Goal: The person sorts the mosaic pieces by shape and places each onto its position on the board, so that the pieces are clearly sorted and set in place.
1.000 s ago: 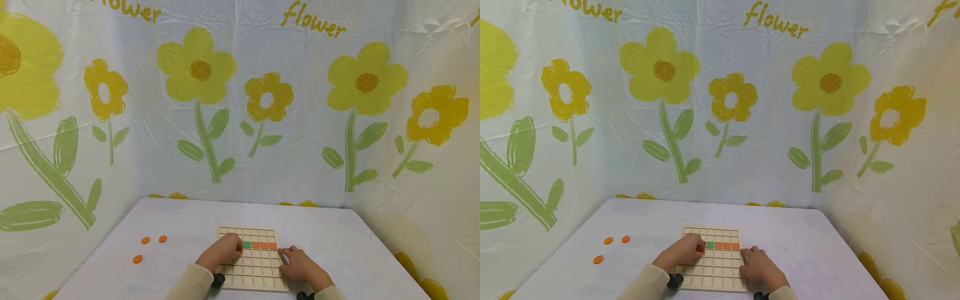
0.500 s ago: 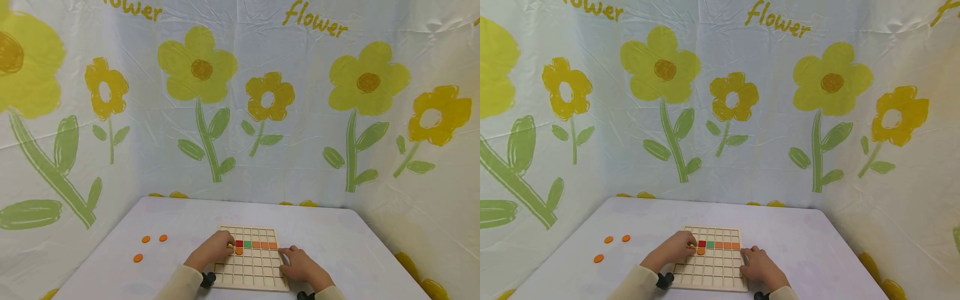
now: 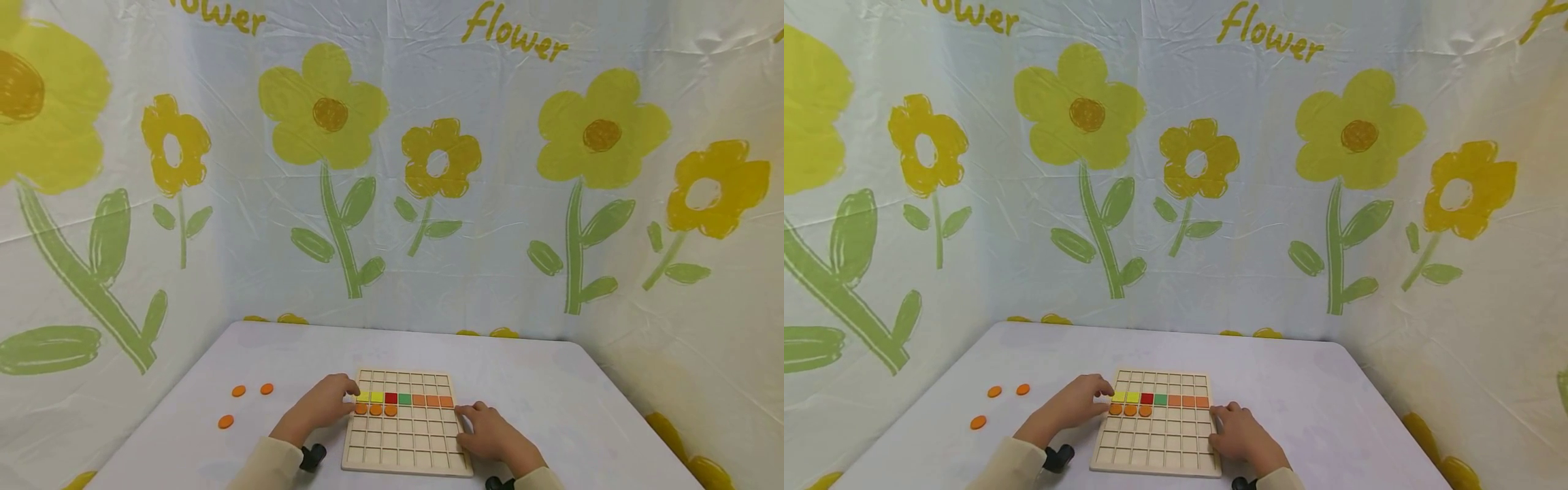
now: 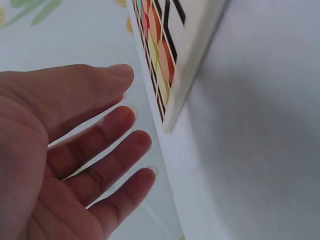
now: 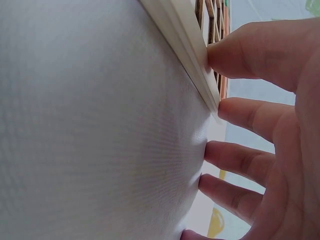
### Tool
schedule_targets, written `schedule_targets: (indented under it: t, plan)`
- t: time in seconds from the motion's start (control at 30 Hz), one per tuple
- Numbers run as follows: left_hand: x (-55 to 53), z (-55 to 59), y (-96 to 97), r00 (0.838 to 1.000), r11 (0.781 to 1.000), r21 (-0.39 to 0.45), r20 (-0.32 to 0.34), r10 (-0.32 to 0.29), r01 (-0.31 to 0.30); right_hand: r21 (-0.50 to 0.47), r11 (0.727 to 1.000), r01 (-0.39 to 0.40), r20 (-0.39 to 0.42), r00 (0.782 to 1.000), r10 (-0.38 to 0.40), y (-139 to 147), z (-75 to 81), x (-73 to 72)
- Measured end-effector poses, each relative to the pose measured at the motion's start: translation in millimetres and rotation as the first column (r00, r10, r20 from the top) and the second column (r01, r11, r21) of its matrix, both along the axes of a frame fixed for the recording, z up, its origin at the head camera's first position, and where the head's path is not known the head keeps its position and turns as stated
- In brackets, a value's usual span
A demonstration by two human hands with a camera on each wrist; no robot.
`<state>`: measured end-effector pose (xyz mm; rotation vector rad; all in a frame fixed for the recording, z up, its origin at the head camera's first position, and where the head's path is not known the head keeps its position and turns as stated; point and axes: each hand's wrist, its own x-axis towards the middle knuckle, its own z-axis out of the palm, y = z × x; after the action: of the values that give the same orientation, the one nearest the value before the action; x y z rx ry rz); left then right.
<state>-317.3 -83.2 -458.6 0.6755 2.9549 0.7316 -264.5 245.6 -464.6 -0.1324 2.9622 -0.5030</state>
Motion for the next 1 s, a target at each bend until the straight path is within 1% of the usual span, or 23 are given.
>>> schedule_targets:
  t: [0.2,0.43,0.53,0.73,0.87,1.0]
  plan:
    - [3.3,5.9,-21.1,0.998,0.998,-0.021,0.003,0.056,-0.056,-0.005,1.000,-0.002,0.004,1.000,0.002,0.1,1.0,-0.4]
    - [6.5,8.4,-47.5,0.991,0.992,-0.009,0.032,0.127,-0.127,-0.002,1.000,0.000,0.010,1.000,0.000,-0.2,2.7,0.4]
    - [9.0,10.2,-58.5,0.990,0.990,0.014,0.034,0.140,-0.140,-0.005,1.000,0.000,0.011,1.000,0.000,-0.3,3.2,0.7]
    - [13.6,11.5,-81.4,0.990,0.988,0.057,0.009,0.144,-0.144,-0.011,1.000,0.001,0.015,1.000,0.000,-0.8,3.6,1.5]
    - [15.2,10.5,-99.7,0.986,0.984,0.062,0.009,0.166,-0.166,-0.012,1.000,-0.003,0.012,1.000,0.003,-0.2,2.6,1.3]
    - [16.0,7.5,-117.8,0.981,0.980,0.052,0.030,0.190,-0.192,-0.006,1.000,-0.006,0.013,1.000,0.006,0.7,0.9,0.3]
